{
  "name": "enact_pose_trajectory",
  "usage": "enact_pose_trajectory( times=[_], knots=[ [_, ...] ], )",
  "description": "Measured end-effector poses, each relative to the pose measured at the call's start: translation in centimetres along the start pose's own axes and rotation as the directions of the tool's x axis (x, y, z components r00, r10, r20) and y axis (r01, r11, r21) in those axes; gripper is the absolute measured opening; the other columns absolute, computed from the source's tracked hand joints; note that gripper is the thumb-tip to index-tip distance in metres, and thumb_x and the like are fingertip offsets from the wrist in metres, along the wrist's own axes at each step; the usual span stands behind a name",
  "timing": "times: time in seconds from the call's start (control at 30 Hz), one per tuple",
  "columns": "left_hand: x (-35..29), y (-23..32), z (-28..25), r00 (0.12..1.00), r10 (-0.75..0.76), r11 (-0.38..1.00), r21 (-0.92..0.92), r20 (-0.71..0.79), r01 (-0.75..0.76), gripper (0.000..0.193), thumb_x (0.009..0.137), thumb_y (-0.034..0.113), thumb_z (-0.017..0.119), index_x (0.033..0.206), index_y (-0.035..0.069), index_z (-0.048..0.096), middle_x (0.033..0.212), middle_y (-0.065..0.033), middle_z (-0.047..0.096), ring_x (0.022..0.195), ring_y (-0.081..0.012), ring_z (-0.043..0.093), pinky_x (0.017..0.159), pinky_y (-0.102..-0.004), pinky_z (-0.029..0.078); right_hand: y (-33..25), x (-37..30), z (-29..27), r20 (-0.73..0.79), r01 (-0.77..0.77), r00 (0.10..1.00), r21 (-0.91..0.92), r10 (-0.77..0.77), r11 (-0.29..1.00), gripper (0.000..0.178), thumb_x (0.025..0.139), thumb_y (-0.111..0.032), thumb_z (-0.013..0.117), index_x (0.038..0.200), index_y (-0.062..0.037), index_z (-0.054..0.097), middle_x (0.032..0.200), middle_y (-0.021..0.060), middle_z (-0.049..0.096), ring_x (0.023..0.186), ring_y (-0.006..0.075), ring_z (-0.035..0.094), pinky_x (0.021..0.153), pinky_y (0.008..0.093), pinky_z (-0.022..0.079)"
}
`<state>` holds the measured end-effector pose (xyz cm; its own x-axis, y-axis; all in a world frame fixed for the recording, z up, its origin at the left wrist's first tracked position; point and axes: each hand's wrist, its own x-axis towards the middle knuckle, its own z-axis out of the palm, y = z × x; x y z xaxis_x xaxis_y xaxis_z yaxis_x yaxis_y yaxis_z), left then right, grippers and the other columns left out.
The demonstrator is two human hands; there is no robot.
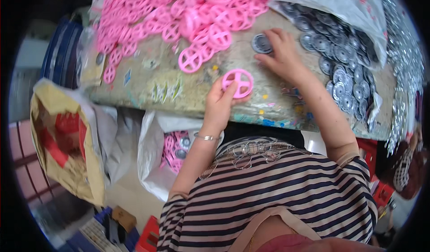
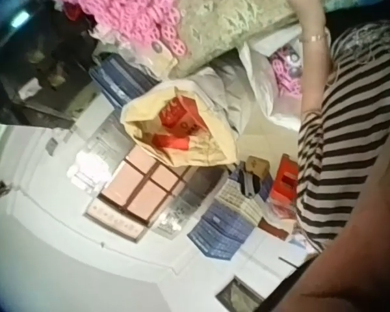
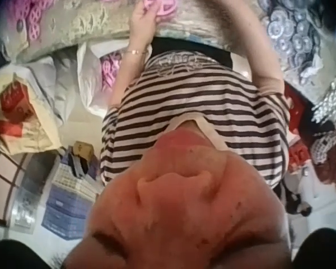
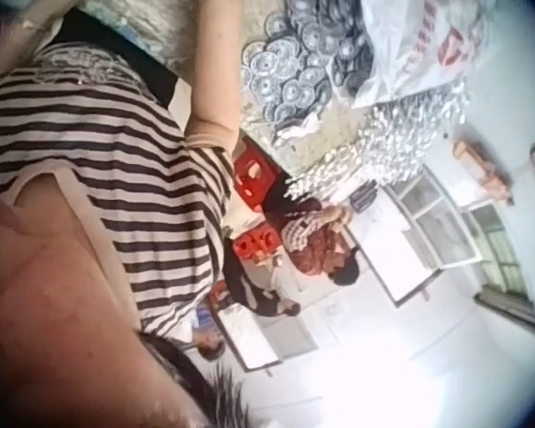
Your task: The recorder is manually fitting pink plastic circular components into silver metal bases on a workbench.
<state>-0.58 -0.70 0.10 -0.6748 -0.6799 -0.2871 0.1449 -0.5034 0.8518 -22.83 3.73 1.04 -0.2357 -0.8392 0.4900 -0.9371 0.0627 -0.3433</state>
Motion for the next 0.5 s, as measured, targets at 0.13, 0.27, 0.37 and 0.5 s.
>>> enact_pose_trajectory(
  times=[0.13, 0.27, 0.37, 0.5],
  knots=[
    [0.6, -0.5, 0.1, 0.997, 0.077, 0.989, -0.125, 0.026, -0.074, 0.03, 0.096, 0.011, 0.051, 0.123, -0.002, 0.048, 0.113, -0.0107, 0.056, 0.099, -0.0195, 0.061, 0.082, -0.0332, 0.057, 2.8, -0.1, 2.1, 0.073, 0.0, 0.997, -0.203, 0.015, 0.979, 0.043, 0.074, -0.01, 0.063, 0.116, -0.0052, 0.054, 0.115, 0.0152, 0.053, 0.104, 0.0376, 0.049, 0.089, 0.0452, 0.042],
    [0.5, -0.6, -0.2, 0.994, 0.087, 0.982, -0.174, 0.062, -0.075, 0.033, 0.095, 0.009, 0.051, 0.127, 0.0, 0.045, 0.116, -0.0095, 0.055, 0.102, -0.0187, 0.06, 0.084, -0.0337, 0.056, 2.7, 1.7, 0.9, 0.12, -0.326, 0.94, 0.026, 0.321, 0.945, 0.03, 0.085, -0.008, 0.059, 0.114, -0.0019, 0.054, 0.098, 0.0161, 0.062, 0.086, 0.0298, 0.061, 0.076, 0.0386, 0.049],
    [0.1, -0.4, -0.5, 0.993, 0.115, 0.982, -0.152, 0.026, -0.109, 0.036, 0.095, 0.006, 0.05, 0.13, 0.001, 0.042, 0.118, -0.0091, 0.054, 0.104, -0.018, 0.059, 0.086, -0.0342, 0.055, -3.0, 0.8, -2.3, 0.449, -0.543, 0.832, 0.535, 0.326, 0.648, 0.032, 0.092, -0.013, 0.056, 0.122, -0.0056, 0.05, 0.092, 0.0072, 0.064, 0.065, 0.0046, 0.052, 0.057, 0.0206, 0.042],
    [0.3, -0.3, -0.3, 0.991, 0.091, 0.979, -0.189, 0.094, -0.071, 0.04, 0.095, 0.004, 0.049, 0.133, 0.002, 0.039, 0.12, -0.0092, 0.053, 0.105, -0.0173, 0.058, 0.087, -0.0337, 0.055, -7.4, -2.8, -2.3, 0.38, -0.341, 0.907, 0.402, 0.183, 0.85, 0.049, 0.091, -0.012, 0.057, 0.138, -0.013, 0.042, 0.097, 0.0122, 0.065, 0.075, 0.0154, 0.061, 0.068, 0.0271, 0.049]
  ],
)
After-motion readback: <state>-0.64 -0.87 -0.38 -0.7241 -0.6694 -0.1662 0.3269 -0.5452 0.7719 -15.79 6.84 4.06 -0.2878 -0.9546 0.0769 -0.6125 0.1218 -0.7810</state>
